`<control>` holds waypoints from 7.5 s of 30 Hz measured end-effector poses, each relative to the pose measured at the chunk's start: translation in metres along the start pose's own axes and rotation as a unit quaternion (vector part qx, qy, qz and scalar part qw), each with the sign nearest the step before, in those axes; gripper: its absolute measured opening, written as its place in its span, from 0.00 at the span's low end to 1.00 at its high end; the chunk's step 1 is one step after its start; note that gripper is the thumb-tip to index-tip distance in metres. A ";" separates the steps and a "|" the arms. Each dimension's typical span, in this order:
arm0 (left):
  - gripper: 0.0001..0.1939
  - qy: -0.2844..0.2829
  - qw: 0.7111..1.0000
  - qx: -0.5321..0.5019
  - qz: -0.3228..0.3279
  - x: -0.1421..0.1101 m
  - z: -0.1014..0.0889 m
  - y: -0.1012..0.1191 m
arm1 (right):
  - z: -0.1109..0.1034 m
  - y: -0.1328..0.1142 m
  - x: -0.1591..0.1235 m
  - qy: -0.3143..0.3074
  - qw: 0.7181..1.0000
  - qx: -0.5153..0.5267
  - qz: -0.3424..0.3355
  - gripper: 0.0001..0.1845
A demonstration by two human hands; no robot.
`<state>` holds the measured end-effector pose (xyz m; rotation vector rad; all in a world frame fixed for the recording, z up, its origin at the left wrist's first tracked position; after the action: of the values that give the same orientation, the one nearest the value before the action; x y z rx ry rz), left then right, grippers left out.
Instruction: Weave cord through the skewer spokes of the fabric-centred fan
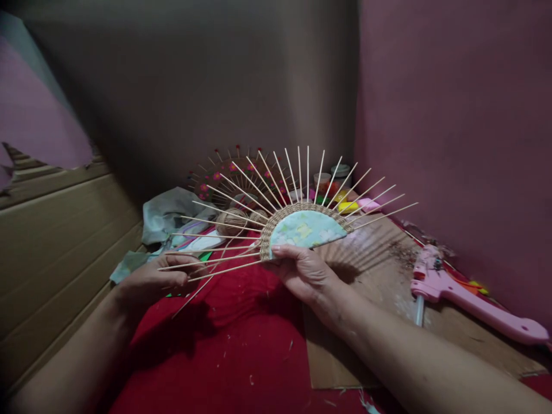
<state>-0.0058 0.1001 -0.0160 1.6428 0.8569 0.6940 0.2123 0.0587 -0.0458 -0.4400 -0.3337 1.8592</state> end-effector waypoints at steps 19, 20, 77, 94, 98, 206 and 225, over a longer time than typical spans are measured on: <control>0.27 0.000 0.999 0.033 -0.039 0.016 -0.002 -0.024 | 0.011 -0.009 -0.003 -0.030 0.994 -0.091 -0.048 0.03; 0.24 -0.014 0.998 0.039 -0.047 0.016 0.000 -0.028 | 0.013 -0.009 -0.003 -0.033 0.995 -0.087 -0.046 0.03; 0.09 0.099 0.927 -0.360 0.027 0.012 0.126 -0.002 | 0.020 0.028 -0.009 -0.057 0.986 -0.157 0.012 0.05; 0.08 0.150 0.932 -0.330 0.030 0.008 0.119 -0.008 | 0.009 0.025 -0.006 -0.050 0.989 -0.141 -0.019 0.03; 0.13 0.161 0.944 -0.289 0.026 0.006 0.113 -0.011 | 0.009 0.024 -0.006 -0.039 0.991 -0.128 -0.009 0.05; 0.10 0.168 0.950 -0.264 0.010 0.018 0.085 -0.037 | -0.027 0.014 0.009 0.063 0.997 0.029 0.038 0.10; 0.14 0.210 0.939 -0.268 -0.040 0.016 0.083 -0.032 | -0.027 0.014 0.012 0.046 0.998 0.018 0.030 0.08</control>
<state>0.0643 0.0717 -0.0661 0.9789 0.9245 1.1321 0.2091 0.0662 -0.0772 -0.5145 -0.2265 1.8931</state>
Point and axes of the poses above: each hand's wrist, its own x-axis towards the middle knuckle, its own z-axis out of the palm, y = z × x, the point moved 8 cm from there along x, towards the middle knuckle, and after that the axes turned 11 degrees about z, right-handed, at the moved point
